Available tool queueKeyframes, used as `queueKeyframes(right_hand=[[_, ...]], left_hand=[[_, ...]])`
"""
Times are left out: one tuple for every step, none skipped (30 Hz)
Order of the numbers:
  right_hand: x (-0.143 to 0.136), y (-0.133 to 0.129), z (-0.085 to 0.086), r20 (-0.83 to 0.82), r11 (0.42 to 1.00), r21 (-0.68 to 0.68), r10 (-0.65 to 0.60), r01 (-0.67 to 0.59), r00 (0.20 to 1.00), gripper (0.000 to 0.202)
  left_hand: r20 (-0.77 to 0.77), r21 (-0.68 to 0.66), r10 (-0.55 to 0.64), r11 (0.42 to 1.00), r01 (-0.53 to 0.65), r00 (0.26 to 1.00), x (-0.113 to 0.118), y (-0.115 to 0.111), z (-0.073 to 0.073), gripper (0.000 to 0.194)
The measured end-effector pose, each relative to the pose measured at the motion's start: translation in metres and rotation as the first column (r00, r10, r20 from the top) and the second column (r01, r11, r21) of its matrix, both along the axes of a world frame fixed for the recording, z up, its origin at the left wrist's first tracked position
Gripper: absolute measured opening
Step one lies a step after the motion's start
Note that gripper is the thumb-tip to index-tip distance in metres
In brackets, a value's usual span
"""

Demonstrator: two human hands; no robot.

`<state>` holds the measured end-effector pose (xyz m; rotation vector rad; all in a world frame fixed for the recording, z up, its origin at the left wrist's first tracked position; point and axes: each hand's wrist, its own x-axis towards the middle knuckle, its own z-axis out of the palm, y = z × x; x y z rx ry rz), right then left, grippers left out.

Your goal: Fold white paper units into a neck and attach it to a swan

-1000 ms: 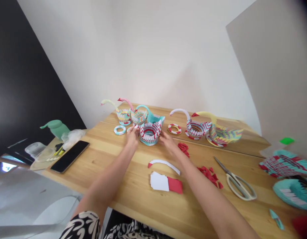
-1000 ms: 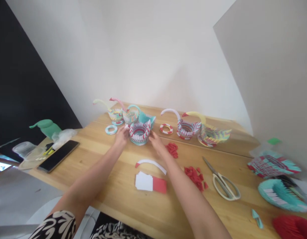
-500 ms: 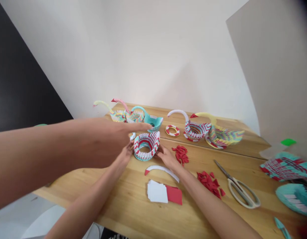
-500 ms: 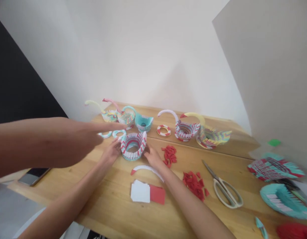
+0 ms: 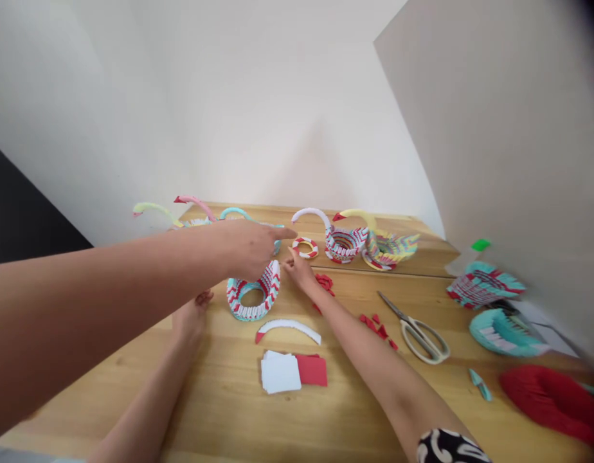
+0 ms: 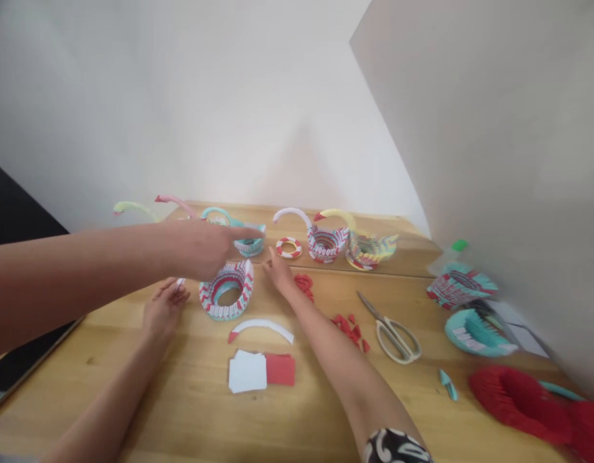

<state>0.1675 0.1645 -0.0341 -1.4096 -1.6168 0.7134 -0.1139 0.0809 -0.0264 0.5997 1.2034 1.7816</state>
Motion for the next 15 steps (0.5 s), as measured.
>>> queueKeyframes(right_hand=[[0.001,0.007,-0.002,-0.014,1.000,-0.002,-0.015,0.015,1.000,0.063],[0.002,0.014,-0.003,-0.029,1.000,-0.001,-0.029,0.029,0.999,0.066],[0.004,0.021,-0.004,-0.045,0.999,0.002,-0.042,0.042,0.998,0.069],[0.006,0.028,-0.004,-0.060,0.999,0.006,-0.053,0.054,0.997,0.072],[0.007,0.034,-0.004,-0.073,0.998,0.012,-0.063,0.064,0.995,0.074],[0.009,0.041,-0.004,-0.085,0.997,0.018,-0.070,0.072,0.994,0.075],[0.009,0.047,-0.003,-0.096,0.997,0.023,-0.075,0.078,0.993,0.075],[0.009,0.053,-0.003,-0.106,0.996,0.028,-0.078,0.081,0.991,0.074],[0.008,0.058,-0.002,-0.116,0.996,0.033,-0.077,0.082,0.990,0.073],[0.006,0.062,-0.002,-0.127,0.996,0.038,-0.072,0.078,0.989,0.073],[0.004,0.065,-0.002,-0.138,0.997,0.042,-0.063,0.069,0.988,0.073],[0.002,0.068,-0.002,-0.150,0.997,0.045,-0.050,0.057,0.987,0.073],[0.000,0.069,-0.002,-0.161,0.998,0.047,-0.036,0.045,0.986,0.074],[-0.002,0.070,-0.002,-0.172,0.998,0.049,-0.024,0.033,0.985,0.075],[-0.002,0.070,-0.001,-0.183,0.998,0.051,-0.015,0.024,0.983,0.076]], left_hand=[[0.046,-0.012,-0.003,1.000,0.003,0.999,0.001,0.001,-0.002,0.026],[0.076,-0.022,-0.004,1.000,0.005,0.997,0.001,0.003,-0.004,0.026],[0.086,-0.030,0.000,1.000,0.002,0.996,0.001,0.004,-0.006,0.026],[0.076,-0.036,0.007,0.999,-0.004,0.997,0.002,0.004,-0.007,0.026],[0.064,-0.042,0.010,0.999,-0.007,0.998,0.002,0.005,-0.008,0.025],[0.056,-0.045,0.011,0.999,-0.008,0.998,0.002,0.006,-0.009,0.025],[0.056,-0.046,0.011,0.999,-0.008,0.998,0.002,0.006,-0.009,0.025],[0.062,-0.042,0.009,0.999,-0.006,0.998,0.001,0.006,-0.009,0.026],[0.070,-0.034,0.006,0.999,-0.004,0.998,0.001,0.006,-0.008,0.028],[0.073,-0.022,-0.001,1.000,0.002,0.997,0.001,0.006,-0.007,0.030],[0.073,-0.008,-0.009,1.000,0.010,0.997,0.002,0.006,-0.007,0.032],[0.070,0.006,-0.021,1.000,0.020,0.997,0.002,0.006,-0.006,0.035],[0.067,0.016,-0.032,0.999,0.031,0.997,0.002,0.005,-0.006,0.037],[0.065,0.021,-0.038,0.999,0.037,0.997,0.002,0.005,-0.005,0.039],[0.067,0.022,-0.040,0.999,0.039,0.997,0.002,0.005,-0.005,0.040]])
